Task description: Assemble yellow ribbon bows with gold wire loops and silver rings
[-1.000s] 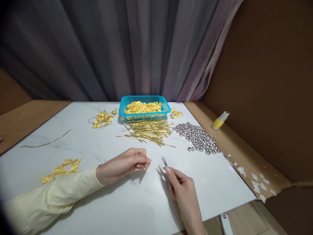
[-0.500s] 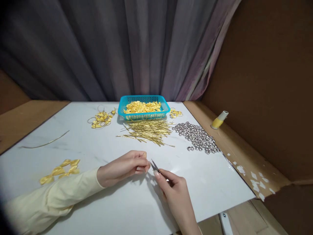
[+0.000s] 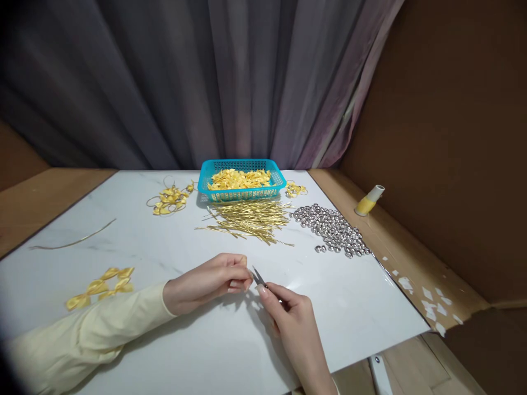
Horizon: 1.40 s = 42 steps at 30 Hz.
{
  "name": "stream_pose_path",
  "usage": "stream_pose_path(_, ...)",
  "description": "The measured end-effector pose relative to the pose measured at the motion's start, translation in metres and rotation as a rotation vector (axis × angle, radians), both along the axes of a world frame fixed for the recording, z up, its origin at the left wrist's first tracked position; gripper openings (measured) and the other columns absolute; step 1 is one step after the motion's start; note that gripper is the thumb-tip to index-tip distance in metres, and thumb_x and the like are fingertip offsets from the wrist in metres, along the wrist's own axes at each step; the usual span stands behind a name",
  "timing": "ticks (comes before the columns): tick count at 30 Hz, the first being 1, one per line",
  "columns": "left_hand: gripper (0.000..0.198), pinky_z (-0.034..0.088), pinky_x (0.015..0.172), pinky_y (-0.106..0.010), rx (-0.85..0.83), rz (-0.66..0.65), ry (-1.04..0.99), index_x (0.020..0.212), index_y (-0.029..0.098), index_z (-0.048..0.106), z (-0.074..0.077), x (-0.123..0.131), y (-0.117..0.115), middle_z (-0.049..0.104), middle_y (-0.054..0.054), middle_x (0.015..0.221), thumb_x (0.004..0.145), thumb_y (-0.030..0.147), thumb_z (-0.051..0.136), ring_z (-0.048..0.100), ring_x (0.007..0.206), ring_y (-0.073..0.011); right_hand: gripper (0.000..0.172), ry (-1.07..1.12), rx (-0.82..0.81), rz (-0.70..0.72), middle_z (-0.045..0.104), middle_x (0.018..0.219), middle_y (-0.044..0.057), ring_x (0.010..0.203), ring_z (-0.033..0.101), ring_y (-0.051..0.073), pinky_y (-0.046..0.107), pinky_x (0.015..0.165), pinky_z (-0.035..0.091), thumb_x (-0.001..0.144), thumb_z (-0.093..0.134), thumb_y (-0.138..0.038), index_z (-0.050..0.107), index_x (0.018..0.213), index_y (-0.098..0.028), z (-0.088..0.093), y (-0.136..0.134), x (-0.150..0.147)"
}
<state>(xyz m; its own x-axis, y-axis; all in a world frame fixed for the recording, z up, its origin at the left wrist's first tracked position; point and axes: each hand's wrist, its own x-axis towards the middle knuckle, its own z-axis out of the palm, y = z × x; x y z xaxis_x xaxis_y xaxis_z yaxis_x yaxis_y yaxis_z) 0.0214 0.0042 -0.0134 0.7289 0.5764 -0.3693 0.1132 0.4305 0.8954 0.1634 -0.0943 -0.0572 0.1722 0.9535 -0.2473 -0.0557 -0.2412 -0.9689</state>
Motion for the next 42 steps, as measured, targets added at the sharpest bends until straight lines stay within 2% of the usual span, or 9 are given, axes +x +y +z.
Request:
stream_pose_path(7, 0.019, 0.024, 0.053, -0.021, 0.012, 0.008, 0.007, 0.054, 0.016, 0.037, 0.000, 0.000, 0.000, 0.050, 0.003, 0.055, 0.064, 0.017, 0.054, 0.031, 0.050, -0.0074, 0.037, -0.028, 0.024, -0.017, 0.022, 0.049, -0.006, 0.047, 0.019, 0.007, 0.024, 0.043, 0.016, 0.077, 0.056, -0.047, 0.053, 0.059, -0.015, 0.000, -0.001, 0.000)
stream_pose_path(15, 0.021, 0.024, 0.053, -0.021, -0.005, 0.010, 0.016, 0.055, 0.016, 0.036, 0.005, 0.000, -0.001, 0.049, 0.003, 0.054, 0.065, 0.017, 0.055, 0.031, 0.051, -0.0071, 0.038, -0.029, -0.045, -0.053, 0.025, 0.049, -0.005, 0.046, 0.019, 0.007, 0.023, 0.041, 0.014, 0.073, 0.057, -0.050, 0.063, 0.071, -0.012, 0.001, -0.002, 0.012)
stream_pose_path(23, 0.017, 0.024, 0.053, -0.021, -0.004, 0.003, 0.002, 0.055, 0.016, 0.039, -0.003, 0.000, 0.000, 0.050, 0.003, 0.055, 0.064, 0.016, 0.053, 0.033, 0.051, -0.0073, 0.036, -0.049, -0.015, 0.055, 0.027, 0.048, -0.005, 0.046, 0.021, 0.007, 0.023, 0.042, 0.017, 0.076, 0.055, -0.048, 0.059, 0.065, -0.014, 0.005, 0.000, 0.002)
stream_pose_path(42, 0.017, 0.021, 0.052, -0.021, -0.002, -0.012, -0.002, 0.055, 0.015, 0.039, -0.007, -0.001, -0.001, 0.050, 0.002, 0.056, 0.064, 0.015, 0.052, 0.031, 0.051, -0.0073, 0.037, -0.005, 0.023, 0.020, 0.024, 0.047, -0.006, 0.046, 0.020, 0.007, 0.023, 0.043, 0.016, 0.079, 0.053, -0.044, 0.049, 0.058, -0.015, -0.001, -0.001, -0.001)
